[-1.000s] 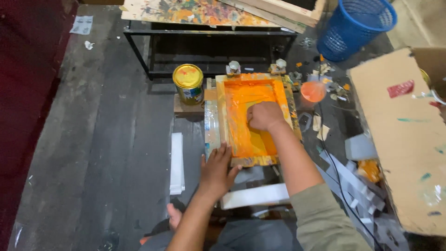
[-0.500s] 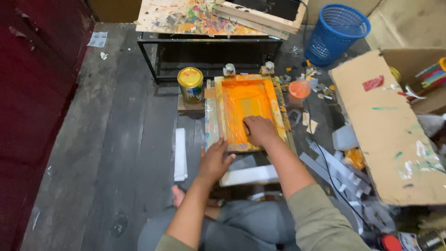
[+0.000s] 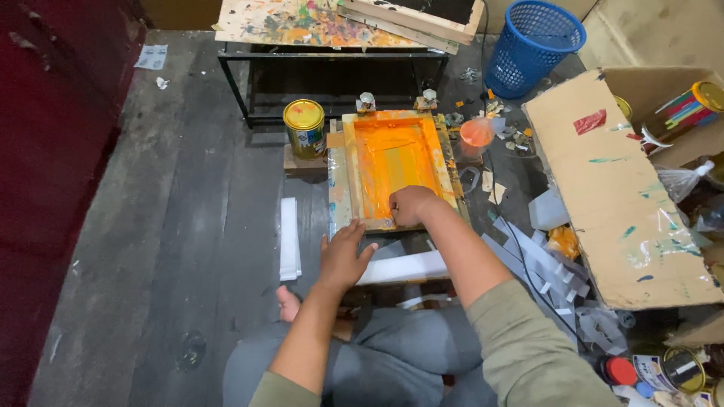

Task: A person is manually screen printing orange ink onto small strips of material using a small frame and a wooden block.

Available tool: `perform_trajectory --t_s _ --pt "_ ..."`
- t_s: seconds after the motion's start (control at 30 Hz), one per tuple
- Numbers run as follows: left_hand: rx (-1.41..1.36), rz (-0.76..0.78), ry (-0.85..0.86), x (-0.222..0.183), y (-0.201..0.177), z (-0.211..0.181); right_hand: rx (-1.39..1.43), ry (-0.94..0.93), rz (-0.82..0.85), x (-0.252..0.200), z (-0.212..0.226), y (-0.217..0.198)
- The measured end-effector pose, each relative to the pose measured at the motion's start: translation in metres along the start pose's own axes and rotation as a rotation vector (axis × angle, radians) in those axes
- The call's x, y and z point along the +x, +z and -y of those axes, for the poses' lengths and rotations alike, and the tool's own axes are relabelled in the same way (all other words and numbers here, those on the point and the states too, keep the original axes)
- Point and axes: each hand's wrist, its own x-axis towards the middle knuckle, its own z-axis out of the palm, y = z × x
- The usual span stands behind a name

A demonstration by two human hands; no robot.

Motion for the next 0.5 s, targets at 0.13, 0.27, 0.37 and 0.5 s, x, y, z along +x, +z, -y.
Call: perform_trajectory --t_s 0.13,0.27,0.37,0.5 --pt "-0.018 0.009 -0.007 0.017 -0.002 -0.005 0.077 0.009 0.115 0.027 -0.008 -0.033" --pt "-0.025 -0.038 0.014 0.036 0.002 0.003 -0.030 0.031 0.011 0.072 -0.025 -0.059" --pt "-0.013 -0.085 0.030 0.044 0.005 0.010 -0.100 0.061 -0.169 0.096 -0.028 -0.060" --pt "-0.087 -0.345 0.138 0.058 0.026 0.022 -0.110 0.179 -0.355 0.106 -0.022 -0.060"
